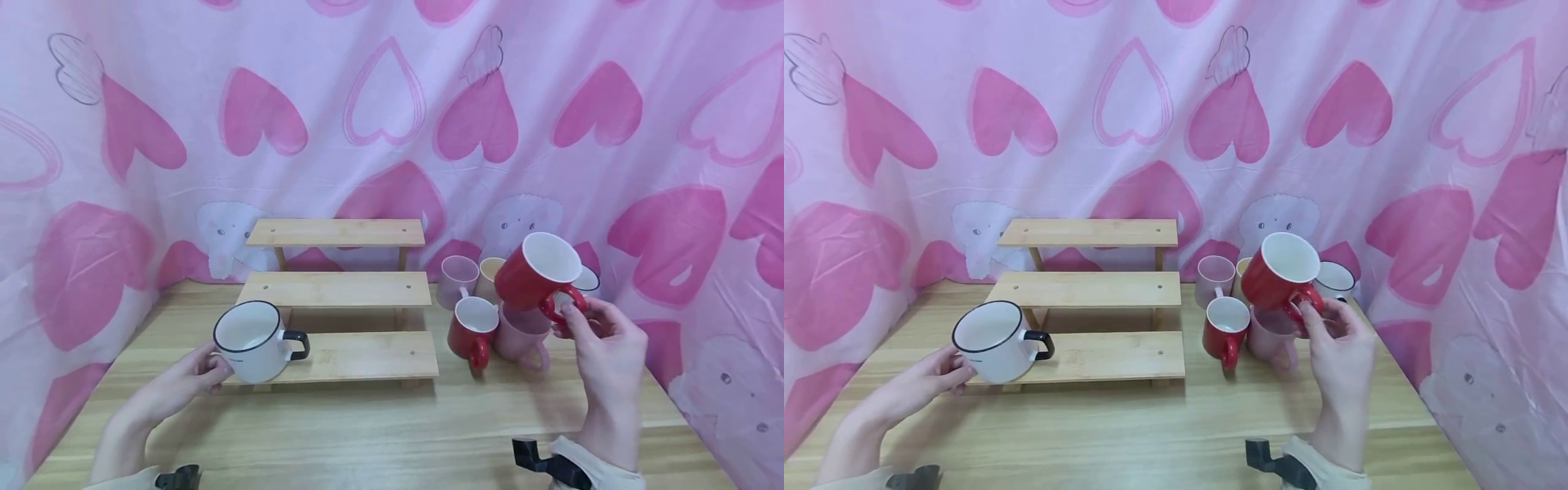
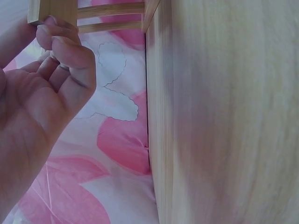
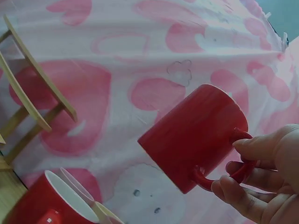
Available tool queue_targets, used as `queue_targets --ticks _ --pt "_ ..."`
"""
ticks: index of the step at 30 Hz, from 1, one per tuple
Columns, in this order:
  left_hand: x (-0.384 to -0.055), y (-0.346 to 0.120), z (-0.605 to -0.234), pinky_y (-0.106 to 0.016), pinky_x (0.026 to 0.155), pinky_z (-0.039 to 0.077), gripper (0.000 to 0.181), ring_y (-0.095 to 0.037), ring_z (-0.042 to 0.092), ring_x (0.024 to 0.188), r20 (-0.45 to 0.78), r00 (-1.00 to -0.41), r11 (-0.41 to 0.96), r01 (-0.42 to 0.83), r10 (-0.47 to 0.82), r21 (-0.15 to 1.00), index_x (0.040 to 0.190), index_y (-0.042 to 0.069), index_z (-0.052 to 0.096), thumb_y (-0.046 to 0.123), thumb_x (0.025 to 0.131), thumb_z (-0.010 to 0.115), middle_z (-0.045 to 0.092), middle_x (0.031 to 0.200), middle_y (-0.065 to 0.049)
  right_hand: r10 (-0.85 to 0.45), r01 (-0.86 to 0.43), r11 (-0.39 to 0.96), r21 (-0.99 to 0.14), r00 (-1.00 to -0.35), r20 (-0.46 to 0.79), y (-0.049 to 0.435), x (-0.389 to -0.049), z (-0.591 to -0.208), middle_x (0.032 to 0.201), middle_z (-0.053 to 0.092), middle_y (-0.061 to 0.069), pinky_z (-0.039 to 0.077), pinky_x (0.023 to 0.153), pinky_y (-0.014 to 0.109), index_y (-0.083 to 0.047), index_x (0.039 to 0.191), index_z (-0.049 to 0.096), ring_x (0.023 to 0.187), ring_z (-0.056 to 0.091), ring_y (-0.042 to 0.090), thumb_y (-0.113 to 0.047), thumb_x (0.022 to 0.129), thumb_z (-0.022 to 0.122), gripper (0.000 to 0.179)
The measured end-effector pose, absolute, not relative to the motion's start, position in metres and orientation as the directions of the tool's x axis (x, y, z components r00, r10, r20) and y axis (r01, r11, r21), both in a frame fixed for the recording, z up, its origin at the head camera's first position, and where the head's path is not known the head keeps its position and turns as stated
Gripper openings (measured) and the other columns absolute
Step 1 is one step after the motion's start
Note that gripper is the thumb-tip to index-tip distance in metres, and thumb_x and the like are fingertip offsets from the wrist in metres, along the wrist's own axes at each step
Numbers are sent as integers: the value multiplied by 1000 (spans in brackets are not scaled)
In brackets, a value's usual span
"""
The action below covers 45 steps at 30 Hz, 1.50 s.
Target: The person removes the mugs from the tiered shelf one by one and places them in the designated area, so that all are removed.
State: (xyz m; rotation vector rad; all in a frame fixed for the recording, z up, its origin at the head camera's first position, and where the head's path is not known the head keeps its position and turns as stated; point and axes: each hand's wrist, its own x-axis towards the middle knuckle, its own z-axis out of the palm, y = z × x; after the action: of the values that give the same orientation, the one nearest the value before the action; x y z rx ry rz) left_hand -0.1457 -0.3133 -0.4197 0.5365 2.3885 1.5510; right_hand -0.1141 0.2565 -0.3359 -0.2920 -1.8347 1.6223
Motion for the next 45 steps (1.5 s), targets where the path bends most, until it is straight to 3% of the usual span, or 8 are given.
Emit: queue_targets --ticks 9,16,26,31,37,45 --pt "-145 -313 -418 -28 73 48 26 -15 53 81 -25 -914 388 147 405 910 121 1 45 14 101 54 56 91 -12 668 -297 140 -945 -676 311 283 -111 -341 87 70 0 52 57 19 6 107 69 62 68 9 -2 82 77 28" --pt "-145 -312 -418 -29 69 46 24 -16 51 78 -31 -913 401 147 406 904 117 0 45 14 101 54 53 85 -8 729 -332 34 -943 -637 251 302 -109 -349 87 69 5 52 55 20 3 105 70 62 68 11 -6 78 82 31" --pt "-144 -312 -418 -29 66 44 24 -16 51 75 -24 -919 419 156 393 894 117 -1 44 14 101 54 52 83 -8 781 -252 -33 -967 -611 133 320 -108 -363 86 69 2 51 53 19 0 104 71 60 68 10 -13 75 84 35" --pt "-144 -313 -417 -29 71 47 29 -18 54 81 -44 -922 428 136 384 893 121 -2 43 15 101 55 56 88 -13 786 -176 -60 -983 -616 63 328 -107 -370 85 69 -1 51 53 19 -5 101 71 59 68 9 -17 75 84 31" --pt "-143 -312 -416 -29 69 46 25 -17 53 78 -47 -919 428 136 391 894 116 -1 44 15 101 55 53 85 -10 783 -124 -45 -991 -621 42 337 -108 -384 77 68 -4 50 51 18 -7 97 69 56 66 7 -12 80 81 21" --pt "-144 -311 -416 -31 68 45 23 -15 50 76 -64 -923 430 114 379 896 113 2 44 17 100 56 50 83 -7 743 20 34 -999 -669 12 347 -107 -400 73 63 -8 49 51 16 -5 105 64 52 65 5 -10 87 74 22"
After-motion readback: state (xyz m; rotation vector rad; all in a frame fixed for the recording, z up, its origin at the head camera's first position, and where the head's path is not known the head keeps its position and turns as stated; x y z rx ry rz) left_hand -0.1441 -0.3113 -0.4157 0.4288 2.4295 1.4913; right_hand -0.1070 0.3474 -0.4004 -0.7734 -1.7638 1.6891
